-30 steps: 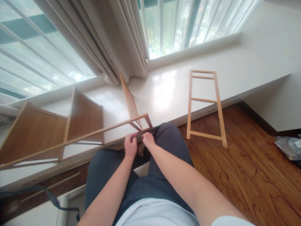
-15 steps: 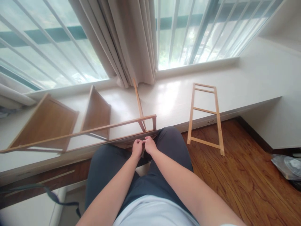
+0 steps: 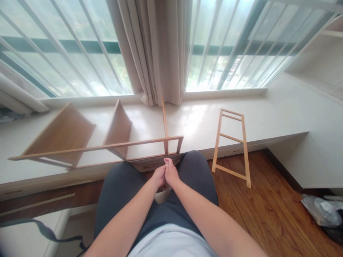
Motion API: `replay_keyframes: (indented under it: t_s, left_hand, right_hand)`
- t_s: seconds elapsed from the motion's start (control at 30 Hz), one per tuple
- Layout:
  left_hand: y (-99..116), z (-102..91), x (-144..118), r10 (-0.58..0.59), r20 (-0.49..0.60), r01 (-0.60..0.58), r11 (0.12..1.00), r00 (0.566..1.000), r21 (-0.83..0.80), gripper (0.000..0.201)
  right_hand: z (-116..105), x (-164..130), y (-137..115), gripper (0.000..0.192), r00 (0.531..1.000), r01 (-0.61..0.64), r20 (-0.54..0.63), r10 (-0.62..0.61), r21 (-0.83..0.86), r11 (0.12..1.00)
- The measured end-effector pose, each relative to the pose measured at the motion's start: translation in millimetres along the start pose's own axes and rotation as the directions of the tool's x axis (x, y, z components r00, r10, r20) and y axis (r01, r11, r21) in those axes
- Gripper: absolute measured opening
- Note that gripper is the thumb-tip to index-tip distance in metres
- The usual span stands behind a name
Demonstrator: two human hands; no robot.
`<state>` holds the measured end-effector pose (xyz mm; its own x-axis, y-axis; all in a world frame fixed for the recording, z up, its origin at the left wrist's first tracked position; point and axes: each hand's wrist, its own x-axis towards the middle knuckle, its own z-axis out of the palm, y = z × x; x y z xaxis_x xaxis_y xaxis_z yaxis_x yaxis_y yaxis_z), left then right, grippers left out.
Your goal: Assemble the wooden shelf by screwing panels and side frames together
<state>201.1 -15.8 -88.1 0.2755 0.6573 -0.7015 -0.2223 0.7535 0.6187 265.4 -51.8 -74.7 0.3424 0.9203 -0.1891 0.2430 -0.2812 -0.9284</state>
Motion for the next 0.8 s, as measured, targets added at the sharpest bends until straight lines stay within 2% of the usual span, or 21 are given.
replay_keyframes:
  t_s: [0.13, 0.27, 0.33, 0.43, 0.5, 0.57, 0.67, 0.8]
  left_hand:
    - [1.4, -1.0, 3.4, 0.068, 0.005, -0.068, 0.998, 0.998, 0.009, 0.016]
    - [8.1, -3.4, 8.1, 0.189, -0.004, -0.188, 0.980, 0.982, 0.066, 0.012]
    - [12.0, -3.9, 13.3, 0.224, 0.004, -0.224, 0.970, 0.974, 0.095, 0.014]
    - [14.7, -3.7, 22.0, 0.263, 0.055, -0.268, 0.951, 0.963, 0.154, 0.017]
    - [14.4, -4.0, 26.2, 0.309, 0.108, -0.326, 0.922, 0.945, 0.211, 0.018]
    - [13.9, -5.0, 28.6, 0.338, 0.161, -0.370, 0.893, 0.927, 0.257, 0.020]
    - [14.6, -7.2, 29.8, 0.311, 0.218, -0.362, 0.897, 0.925, 0.254, 0.023]
    - [17.0, -8.8, 30.9, 0.299, 0.230, -0.345, 0.919, 0.926, 0.193, 0.028]
  right_hand:
    - [2.8, -4.2, 2.4, 0.044, 1.000, 0.014, 0.006, -0.014, -0.032, 0.999]
    - [1.4, -0.7, 7.3, 0.046, 0.997, -0.042, -0.070, 0.041, -0.012, 0.999]
    - [-2.4, 2.5, 9.7, 0.041, 0.985, -0.095, -0.144, 0.093, -0.004, 0.995]
    - [-7.8, 7.0, 13.6, 0.023, 0.957, -0.180, -0.240, 0.165, -0.041, 0.983]
    - [-8.8, 8.8, 16.7, 0.016, 0.954, -0.217, -0.223, 0.199, -0.058, 0.974]
    - [-7.6, 9.5, 19.4, 0.016, 0.960, -0.241, -0.160, 0.231, -0.042, 0.970]
    - [-5.5, 10.1, 19.6, 0.016, 0.953, -0.287, -0.098, 0.286, 0.004, 0.958]
    - [-8.1, 11.3, 11.3, 0.018, 0.912, -0.407, -0.030, 0.410, 0.064, 0.911]
